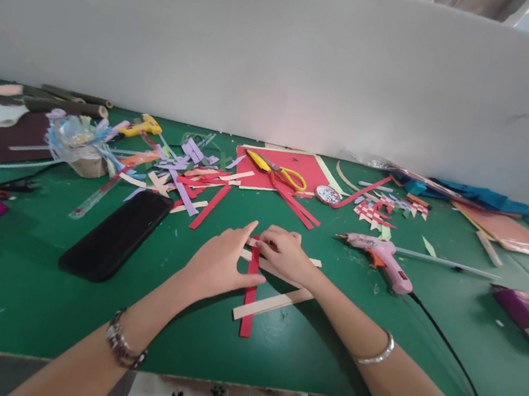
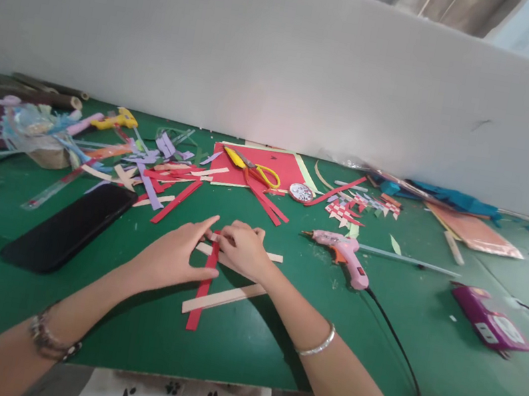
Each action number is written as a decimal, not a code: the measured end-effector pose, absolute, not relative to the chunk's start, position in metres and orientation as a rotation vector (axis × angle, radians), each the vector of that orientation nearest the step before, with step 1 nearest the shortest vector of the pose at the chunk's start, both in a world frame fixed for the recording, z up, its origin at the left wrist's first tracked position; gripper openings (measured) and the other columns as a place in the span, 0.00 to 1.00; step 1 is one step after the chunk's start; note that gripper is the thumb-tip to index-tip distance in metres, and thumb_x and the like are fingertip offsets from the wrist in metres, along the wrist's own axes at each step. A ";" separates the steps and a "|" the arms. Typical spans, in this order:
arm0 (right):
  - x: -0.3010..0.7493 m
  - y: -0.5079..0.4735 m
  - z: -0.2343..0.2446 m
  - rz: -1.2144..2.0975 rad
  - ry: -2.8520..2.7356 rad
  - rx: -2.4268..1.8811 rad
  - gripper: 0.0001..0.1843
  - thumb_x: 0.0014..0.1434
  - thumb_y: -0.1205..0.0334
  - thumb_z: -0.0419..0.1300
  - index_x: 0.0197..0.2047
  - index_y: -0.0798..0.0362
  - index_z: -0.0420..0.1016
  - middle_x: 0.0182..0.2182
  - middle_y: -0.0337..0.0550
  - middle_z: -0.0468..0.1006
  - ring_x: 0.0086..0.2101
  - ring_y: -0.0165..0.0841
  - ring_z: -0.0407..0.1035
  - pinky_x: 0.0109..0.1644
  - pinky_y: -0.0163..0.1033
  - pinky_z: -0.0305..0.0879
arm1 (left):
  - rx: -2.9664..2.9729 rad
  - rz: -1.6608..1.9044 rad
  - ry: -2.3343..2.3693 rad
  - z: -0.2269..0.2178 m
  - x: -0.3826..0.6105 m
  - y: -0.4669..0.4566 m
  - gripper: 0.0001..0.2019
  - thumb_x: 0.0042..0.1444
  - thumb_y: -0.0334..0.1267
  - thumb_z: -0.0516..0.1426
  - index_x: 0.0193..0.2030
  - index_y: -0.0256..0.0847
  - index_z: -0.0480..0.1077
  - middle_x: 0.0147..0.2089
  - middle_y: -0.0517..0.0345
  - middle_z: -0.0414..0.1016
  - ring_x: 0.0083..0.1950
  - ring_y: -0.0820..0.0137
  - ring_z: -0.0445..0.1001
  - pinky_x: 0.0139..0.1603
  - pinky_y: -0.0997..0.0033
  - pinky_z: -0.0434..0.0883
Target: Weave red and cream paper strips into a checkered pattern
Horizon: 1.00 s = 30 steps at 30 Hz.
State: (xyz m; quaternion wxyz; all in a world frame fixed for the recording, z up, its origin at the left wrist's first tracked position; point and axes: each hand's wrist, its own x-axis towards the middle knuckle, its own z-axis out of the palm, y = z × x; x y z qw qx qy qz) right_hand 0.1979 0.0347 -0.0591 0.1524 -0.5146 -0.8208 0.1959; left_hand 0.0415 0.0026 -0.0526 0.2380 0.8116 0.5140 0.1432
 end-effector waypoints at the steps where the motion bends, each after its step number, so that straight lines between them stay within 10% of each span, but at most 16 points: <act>1: 0.197 0.033 -0.060 0.542 -2.362 -1.484 0.13 0.57 0.65 0.49 0.22 0.56 0.65 0.24 0.36 0.63 0.32 0.29 0.60 0.36 0.37 0.43 | 2.253 0.374 1.423 -0.052 0.043 -0.002 0.41 0.45 0.49 0.57 0.63 0.35 0.45 0.51 0.43 0.66 0.52 0.53 0.65 0.45 0.58 0.65; 30: 0.195 0.032 -0.062 0.415 -2.483 -1.482 0.16 0.58 0.61 0.49 0.21 0.57 0.63 0.26 0.35 0.60 0.31 0.28 0.59 0.36 0.37 0.41 | 2.635 0.231 1.143 -0.060 0.044 -0.042 0.27 0.52 0.47 0.57 0.55 0.33 0.60 0.52 0.44 0.64 0.51 0.57 0.63 0.49 0.58 0.65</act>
